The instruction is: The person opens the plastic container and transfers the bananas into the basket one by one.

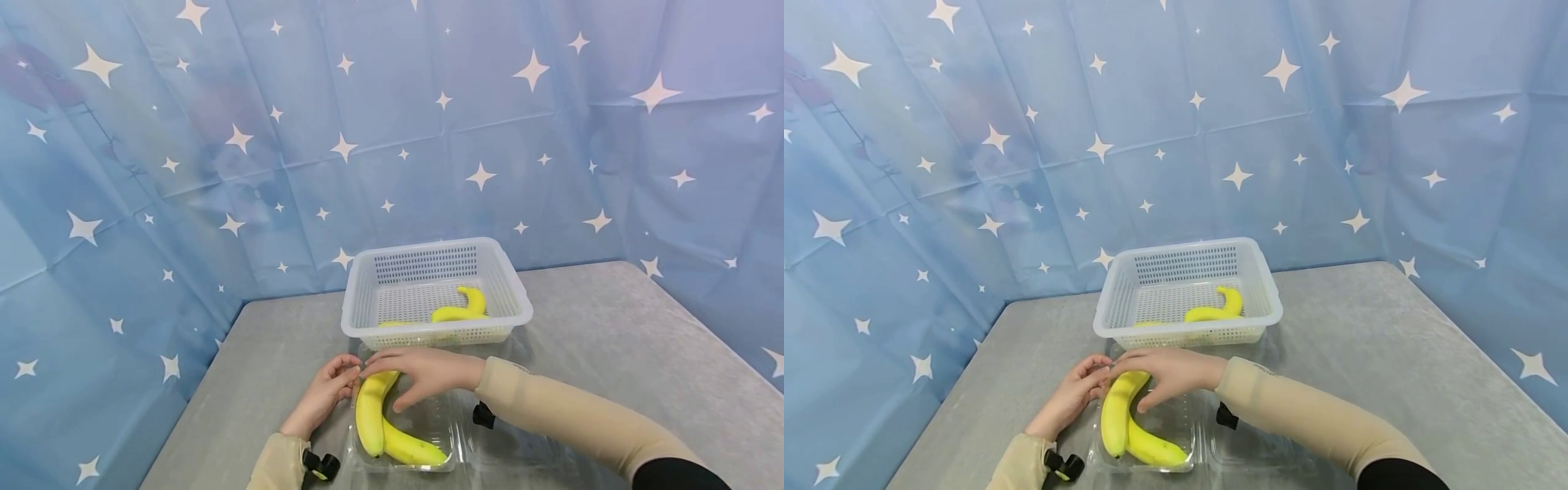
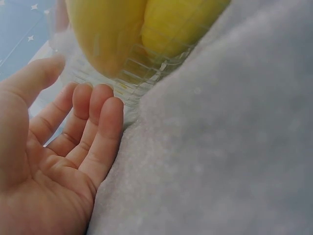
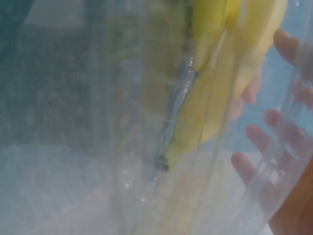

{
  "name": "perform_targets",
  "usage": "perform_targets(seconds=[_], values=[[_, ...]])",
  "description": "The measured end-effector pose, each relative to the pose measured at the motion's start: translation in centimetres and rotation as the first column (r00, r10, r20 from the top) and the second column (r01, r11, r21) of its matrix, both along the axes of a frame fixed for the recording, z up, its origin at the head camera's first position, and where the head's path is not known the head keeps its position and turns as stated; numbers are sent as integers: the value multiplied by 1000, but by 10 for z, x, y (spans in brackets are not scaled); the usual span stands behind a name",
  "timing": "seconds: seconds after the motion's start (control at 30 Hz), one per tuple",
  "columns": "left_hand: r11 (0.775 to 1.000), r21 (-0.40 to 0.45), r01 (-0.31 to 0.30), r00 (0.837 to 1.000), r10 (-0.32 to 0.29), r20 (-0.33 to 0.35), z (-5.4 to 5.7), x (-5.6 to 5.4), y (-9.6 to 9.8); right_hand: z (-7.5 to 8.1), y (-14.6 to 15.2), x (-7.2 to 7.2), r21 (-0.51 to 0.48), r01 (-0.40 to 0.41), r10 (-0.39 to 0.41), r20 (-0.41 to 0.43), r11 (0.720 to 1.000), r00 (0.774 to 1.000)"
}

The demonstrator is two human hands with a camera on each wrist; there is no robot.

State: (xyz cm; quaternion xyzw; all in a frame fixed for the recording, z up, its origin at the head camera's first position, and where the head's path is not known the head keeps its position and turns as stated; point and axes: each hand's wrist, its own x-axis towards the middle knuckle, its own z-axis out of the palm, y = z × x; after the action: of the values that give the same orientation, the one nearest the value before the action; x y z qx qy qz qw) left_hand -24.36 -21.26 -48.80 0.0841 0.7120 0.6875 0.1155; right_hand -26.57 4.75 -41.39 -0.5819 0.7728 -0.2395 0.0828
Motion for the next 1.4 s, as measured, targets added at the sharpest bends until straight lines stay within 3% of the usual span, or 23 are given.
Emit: perform_targets(seconds=[0.4, 0.67, 0.97, 1.4], values=[[1000, -14, -13, 1000, 13, 5, 3, 1, 1, -3, -7, -3, 16, 21, -21, -4, 1000, 1000], [1000, -8, -10, 1000, 10, 2, 2, 2, 2, -5, -8, -4, -8, 30, -30, 54, 1000, 998], [1000, -10, -22, 1000, 22, 1, 2, 2, 2, -10, -12, -5, -5, -29, 29, 42, 1000, 999], [1000, 5, -15, 1000, 15, 5, 1, 1, 2, -12, -14, -4, 62, -33, 32, 4, 998, 999]])
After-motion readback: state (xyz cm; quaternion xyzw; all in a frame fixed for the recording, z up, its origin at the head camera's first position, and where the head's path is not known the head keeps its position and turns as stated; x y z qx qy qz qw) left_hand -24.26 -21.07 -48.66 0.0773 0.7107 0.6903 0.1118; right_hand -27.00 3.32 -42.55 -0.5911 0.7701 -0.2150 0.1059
